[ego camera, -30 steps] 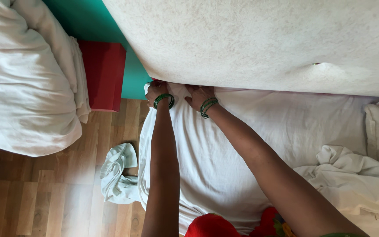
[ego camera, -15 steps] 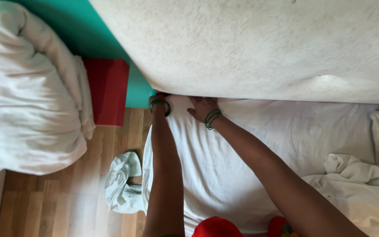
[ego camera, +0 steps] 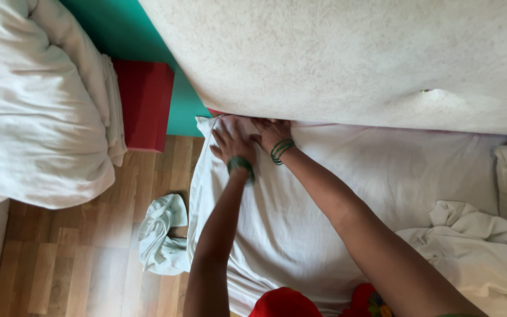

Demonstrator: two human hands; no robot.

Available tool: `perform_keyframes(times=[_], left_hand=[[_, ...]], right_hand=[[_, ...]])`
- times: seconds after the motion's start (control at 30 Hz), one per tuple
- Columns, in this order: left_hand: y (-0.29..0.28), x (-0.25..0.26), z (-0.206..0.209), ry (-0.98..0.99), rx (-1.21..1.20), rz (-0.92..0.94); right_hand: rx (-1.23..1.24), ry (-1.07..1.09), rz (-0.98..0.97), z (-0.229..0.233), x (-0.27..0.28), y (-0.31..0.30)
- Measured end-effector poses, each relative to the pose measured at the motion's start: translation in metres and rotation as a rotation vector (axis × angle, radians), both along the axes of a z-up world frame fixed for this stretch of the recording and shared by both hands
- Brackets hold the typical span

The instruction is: The person tidies a bed by adjusting a white sheet, smoothing the surface by hand, and arranging white pillows at the head of the bed.

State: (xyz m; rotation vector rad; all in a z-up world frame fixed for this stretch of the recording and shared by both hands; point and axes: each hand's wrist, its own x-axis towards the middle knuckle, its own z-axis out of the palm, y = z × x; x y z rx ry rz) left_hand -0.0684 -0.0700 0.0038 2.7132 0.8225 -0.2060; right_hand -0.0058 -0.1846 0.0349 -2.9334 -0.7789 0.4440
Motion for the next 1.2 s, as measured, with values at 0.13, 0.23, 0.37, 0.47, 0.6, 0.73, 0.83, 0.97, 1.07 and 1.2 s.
perform_keyframes(times=[0.13, 0.23, 0.37, 0.47, 0.6, 0.73, 0.83, 0.97, 1.07, 1.2], left_hand=[[-0.01, -0.046, 0.063, 0.155, -0.047, -0.104], [-0.011, -0.05, 0.075, 0.087, -0.009, -0.116], [-0.013, -0.05, 0.077, 0.079, -0.004, -0.112], [-0.015, -0.051, 0.074, 0.062, -0.004, -0.112], [-0.015, -0.051, 0.068, 0.023, -0.003, -0.116], [-0.016, -0.05, 0.041, -0.064, 0.08, -0.261], [-0.012, -0.044, 0.011, -0.201, 0.189, -0.493], [-0.018, -0.018, -0.017, -0.259, 0.239, -0.786], [-0.035, 0.01, -0.016, -0.196, 0.157, -0.836], [-0.062, 0.025, 0.01, -0.163, 0.007, -0.74]], right_hand=[[0.048, 0.0, 0.018, -0.024, 0.001, -0.008], [0.182, -0.092, 0.102, -0.043, -0.003, -0.02], [0.422, -0.272, 0.186, -0.044, -0.013, -0.063], [0.386, -0.304, 0.083, -0.023, -0.028, -0.095], [0.33, -0.387, 0.004, 0.003, -0.04, -0.121], [0.33, -0.448, 0.034, 0.0, -0.047, -0.129], [0.319, -0.48, 0.099, -0.01, -0.044, -0.124], [0.288, -0.496, 0.023, -0.015, -0.046, -0.123], [0.246, -0.491, -0.038, -0.013, -0.048, -0.12], [0.217, -0.577, -0.034, -0.014, -0.049, -0.116]])
